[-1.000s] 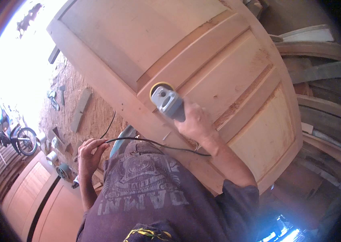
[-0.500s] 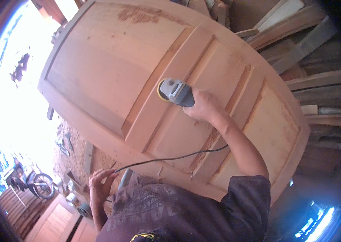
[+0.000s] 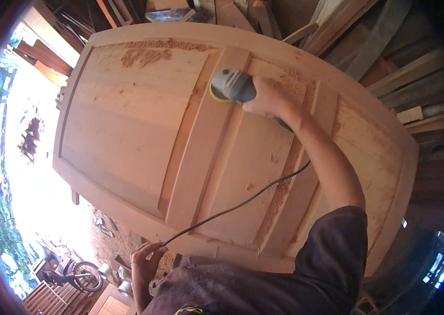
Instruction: The person uses an orbital sander to smooth the surface of a large wooden door panel. They move the sander across the flat areas and along the raised edges, holding the power cord with the other hand to keep it clear of the work area.
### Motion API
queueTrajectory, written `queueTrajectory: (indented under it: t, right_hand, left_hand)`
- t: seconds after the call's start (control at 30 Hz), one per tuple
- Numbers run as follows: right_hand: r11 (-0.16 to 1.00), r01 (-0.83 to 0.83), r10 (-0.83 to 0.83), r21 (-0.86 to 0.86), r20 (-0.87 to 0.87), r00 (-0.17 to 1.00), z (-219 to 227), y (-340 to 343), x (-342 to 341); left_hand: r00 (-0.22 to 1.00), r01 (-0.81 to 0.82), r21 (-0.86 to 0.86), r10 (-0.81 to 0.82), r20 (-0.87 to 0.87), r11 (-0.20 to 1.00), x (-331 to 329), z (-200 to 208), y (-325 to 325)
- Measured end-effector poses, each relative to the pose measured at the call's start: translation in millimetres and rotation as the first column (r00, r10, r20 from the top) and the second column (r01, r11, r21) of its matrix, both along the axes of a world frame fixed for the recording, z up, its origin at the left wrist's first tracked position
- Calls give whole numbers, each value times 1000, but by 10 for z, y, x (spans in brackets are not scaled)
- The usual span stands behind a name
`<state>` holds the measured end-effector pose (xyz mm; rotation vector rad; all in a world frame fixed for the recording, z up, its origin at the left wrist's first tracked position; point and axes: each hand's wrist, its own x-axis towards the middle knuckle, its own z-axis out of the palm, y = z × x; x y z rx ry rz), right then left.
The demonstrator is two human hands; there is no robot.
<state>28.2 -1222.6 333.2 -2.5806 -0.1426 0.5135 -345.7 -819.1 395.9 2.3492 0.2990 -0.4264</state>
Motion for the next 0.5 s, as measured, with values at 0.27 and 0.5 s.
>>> queueTrajectory:
  t: [0.27,0.5]
  right_hand:
    - [994,-2,-14,113,143,990,-113,-382,822]
    - [993,114,-112,-20,99,989,-216,-512,1598]
  left_hand:
    - [998,-17,-37,15,-62,999,142,-42,-162]
    - [1000,-9,7,9,15,1000,-59,56,-274]
